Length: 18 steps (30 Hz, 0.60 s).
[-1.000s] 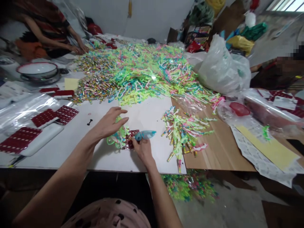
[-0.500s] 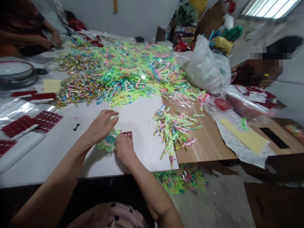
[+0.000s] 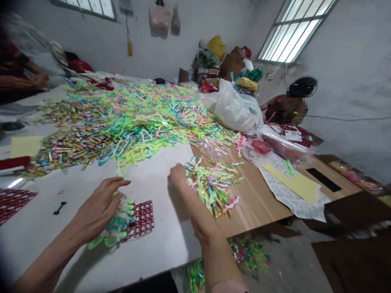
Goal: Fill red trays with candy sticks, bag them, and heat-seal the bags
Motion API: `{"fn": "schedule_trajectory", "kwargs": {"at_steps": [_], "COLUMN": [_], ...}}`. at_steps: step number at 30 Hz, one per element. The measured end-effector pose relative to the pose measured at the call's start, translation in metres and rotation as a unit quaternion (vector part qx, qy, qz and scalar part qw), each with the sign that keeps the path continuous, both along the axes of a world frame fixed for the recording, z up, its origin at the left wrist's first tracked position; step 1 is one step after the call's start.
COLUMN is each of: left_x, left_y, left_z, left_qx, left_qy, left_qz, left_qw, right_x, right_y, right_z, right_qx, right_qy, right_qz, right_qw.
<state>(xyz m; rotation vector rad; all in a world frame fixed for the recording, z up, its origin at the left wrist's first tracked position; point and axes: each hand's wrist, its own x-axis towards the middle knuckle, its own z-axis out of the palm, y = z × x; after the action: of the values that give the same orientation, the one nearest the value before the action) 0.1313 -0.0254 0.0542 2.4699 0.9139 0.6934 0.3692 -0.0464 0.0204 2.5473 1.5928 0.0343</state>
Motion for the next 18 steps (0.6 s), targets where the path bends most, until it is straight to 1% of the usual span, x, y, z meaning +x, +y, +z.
{"fn": "schedule_trajectory", "kwargs": {"at_steps": [2, 5, 6, 8, 10, 12, 15, 16, 18], "left_x": [0.0, -0.002, -0.002, -0.003, -0.004, -0.003, -0.001, 0.0, 0.0], "left_y": [0.0, 0.0, 0.0, 0.0, 0.001, 0.0, -0.001, -0.002, -0.003], "left_z": [-0.001, 0.0, 0.001, 0.002, 0.003, 0.004, 0.006, 0.007, 0.009], "left_qx": [0.001, -0.002, -0.006, -0.014, -0.019, -0.019, -0.022, -0.023, -0.023], "left_qy": [-0.002, -0.007, -0.007, -0.005, -0.009, -0.017, -0.018, -0.019, -0.023], "left_qz": [-0.001, 0.0, -0.001, -0.003, -0.006, -0.01, -0.007, -0.005, 0.0], "left_qw": [1.0, 1.0, 1.0, 1.0, 1.0, 1.0, 1.0, 1.0, 0.999], "right_x": [-0.024, -0.057, -0.065, -0.073, -0.073, -0.069, -0.062, -0.061, -0.063], "right_y": [-0.01, -0.048, -0.064, -0.091, -0.107, -0.108, -0.087, -0.079, -0.07], "right_z": [-0.02, -0.047, -0.053, -0.057, -0.056, -0.052, -0.047, -0.046, -0.045], "right_qx": [0.007, 0.046, 0.062, 0.092, 0.128, 0.153, 0.156, 0.159, 0.183], "right_qy": [0.01, 0.055, 0.074, 0.112, 0.144, 0.165, 0.181, 0.196, 0.26], "right_qz": [0.025, 0.089, 0.107, 0.125, 0.105, 0.044, -0.072, -0.092, -0.094], "right_qw": [1.0, 0.993, 0.989, 0.982, 0.976, 0.973, 0.968, 0.963, 0.943]}}
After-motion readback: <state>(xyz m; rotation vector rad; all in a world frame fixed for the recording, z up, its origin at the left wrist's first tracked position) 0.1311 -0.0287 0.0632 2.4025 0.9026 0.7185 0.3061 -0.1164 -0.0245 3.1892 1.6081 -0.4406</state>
